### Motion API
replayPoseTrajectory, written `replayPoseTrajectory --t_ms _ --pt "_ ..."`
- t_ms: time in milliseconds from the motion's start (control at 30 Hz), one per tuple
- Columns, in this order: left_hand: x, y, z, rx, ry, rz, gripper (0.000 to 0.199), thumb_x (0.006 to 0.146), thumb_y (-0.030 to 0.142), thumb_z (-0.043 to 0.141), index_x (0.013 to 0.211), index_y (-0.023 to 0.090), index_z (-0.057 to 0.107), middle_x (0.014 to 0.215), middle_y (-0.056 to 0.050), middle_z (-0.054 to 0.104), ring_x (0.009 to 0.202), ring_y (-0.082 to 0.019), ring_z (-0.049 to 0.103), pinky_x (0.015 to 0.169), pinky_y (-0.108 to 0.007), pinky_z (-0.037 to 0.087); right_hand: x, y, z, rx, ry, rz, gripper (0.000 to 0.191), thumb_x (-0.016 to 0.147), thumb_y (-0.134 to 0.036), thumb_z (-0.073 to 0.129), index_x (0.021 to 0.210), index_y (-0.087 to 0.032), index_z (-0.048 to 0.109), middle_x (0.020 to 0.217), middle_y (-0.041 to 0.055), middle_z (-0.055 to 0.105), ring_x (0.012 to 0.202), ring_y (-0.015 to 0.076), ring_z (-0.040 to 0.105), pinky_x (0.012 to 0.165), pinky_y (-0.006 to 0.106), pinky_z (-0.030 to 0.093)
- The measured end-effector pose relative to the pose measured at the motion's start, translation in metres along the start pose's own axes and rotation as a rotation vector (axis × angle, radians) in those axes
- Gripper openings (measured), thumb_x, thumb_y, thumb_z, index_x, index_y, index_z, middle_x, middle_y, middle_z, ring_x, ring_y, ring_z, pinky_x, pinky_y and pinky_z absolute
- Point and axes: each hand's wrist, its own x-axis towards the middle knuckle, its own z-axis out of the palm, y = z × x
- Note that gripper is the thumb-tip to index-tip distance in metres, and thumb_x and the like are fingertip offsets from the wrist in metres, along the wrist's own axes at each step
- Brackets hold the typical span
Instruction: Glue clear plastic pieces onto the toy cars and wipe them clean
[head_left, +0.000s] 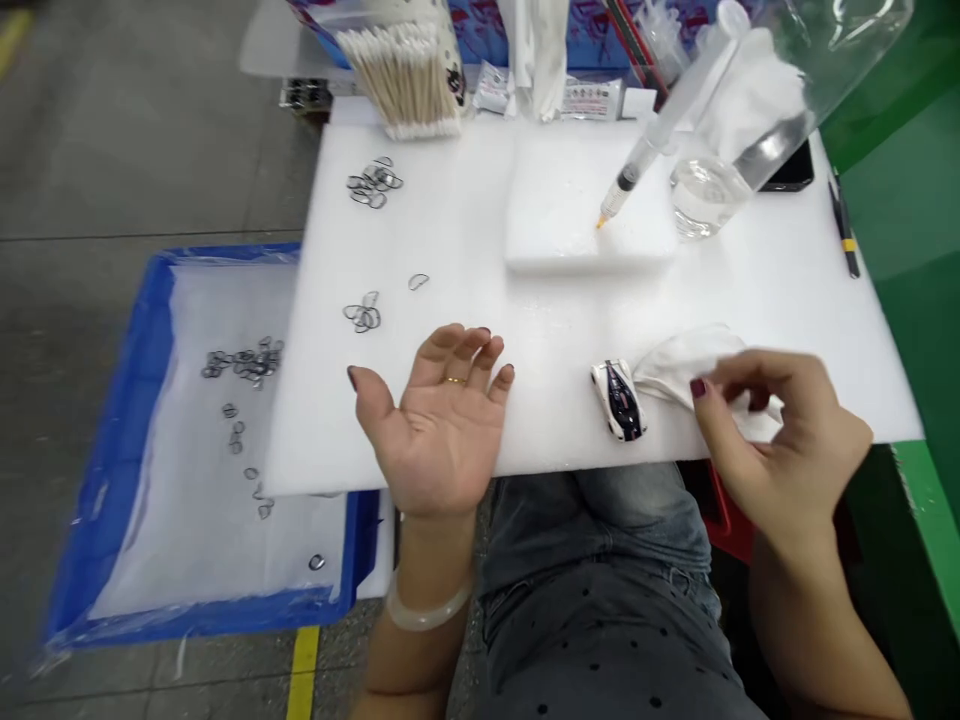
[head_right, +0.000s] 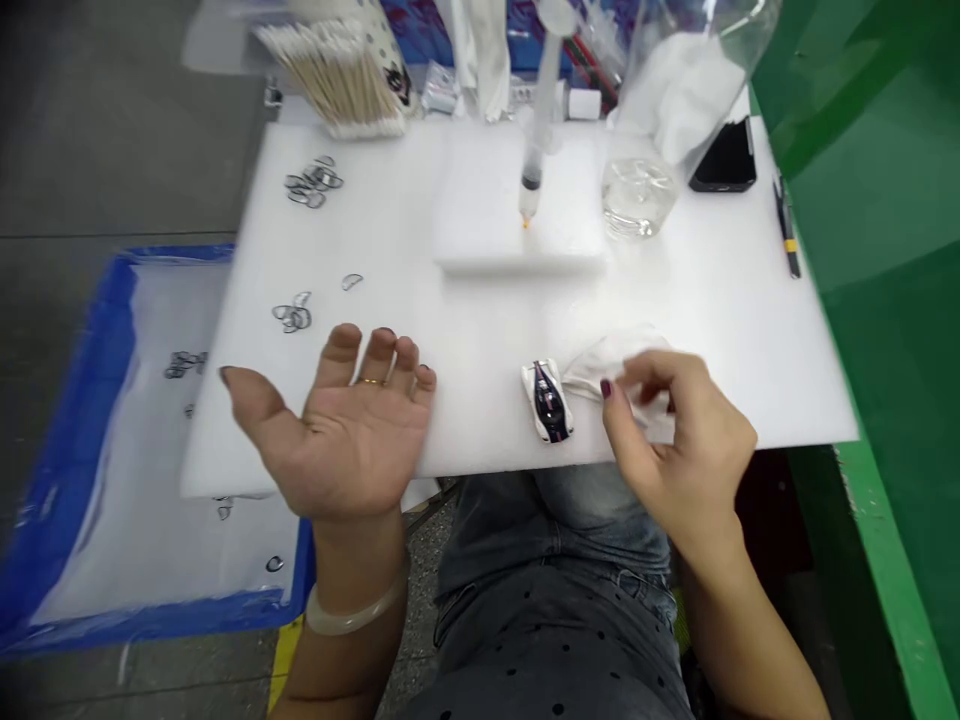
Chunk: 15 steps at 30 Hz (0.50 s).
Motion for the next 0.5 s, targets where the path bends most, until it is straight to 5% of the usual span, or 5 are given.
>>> replayPoseTrajectory --t_ms 100,233,500 --pt "0.000 0.004 -0.003 -0.209 0.052 -0.056 0.041 0.079 0.064 0.068 0.087 0.024 0.069 0.096 -0.002 0.066 0.089 -0.016 0.064 0.075 -0.027 0.058 -0.014 -0.006 -0.001 -0.047 -0.204 -0.035 0.021 0.088 -0.037 0.068 0.092 -0.020 0.058 0.070 -0.0030 0.060 0.055 0.0103 0.056 0.048 0.024 0.040" --pt "-0.003 0.005 -0.004 -0.393 0.017 -0.062 0.033 0.076 0.046 0.076 0.069 0.020 0.057 0.091 0.001 0.060 0.076 -0.012 0.059 0.069 -0.025 0.056 -0.029 -0.014 0.014 -0.186 -0.254 -0.038 0.061 0.084 -0.061 0.065 0.121 -0.014 0.054 0.093 0.0084 0.068 0.074 0.0226 0.066 0.051 0.031 0.046" --pt "-0.006 0.007 -0.002 -0.414 -0.042 0.002 0.034 0.059 0.018 0.066 0.070 0.021 0.034 0.074 0.004 0.033 0.063 -0.009 0.042 0.057 -0.019 0.047 -0.029 -0.030 0.037 -0.141 -0.158 -0.056 0.051 0.086 -0.034 0.068 0.131 -0.018 0.049 0.102 0.0089 0.071 0.089 0.0266 0.068 0.078 0.041 0.054"
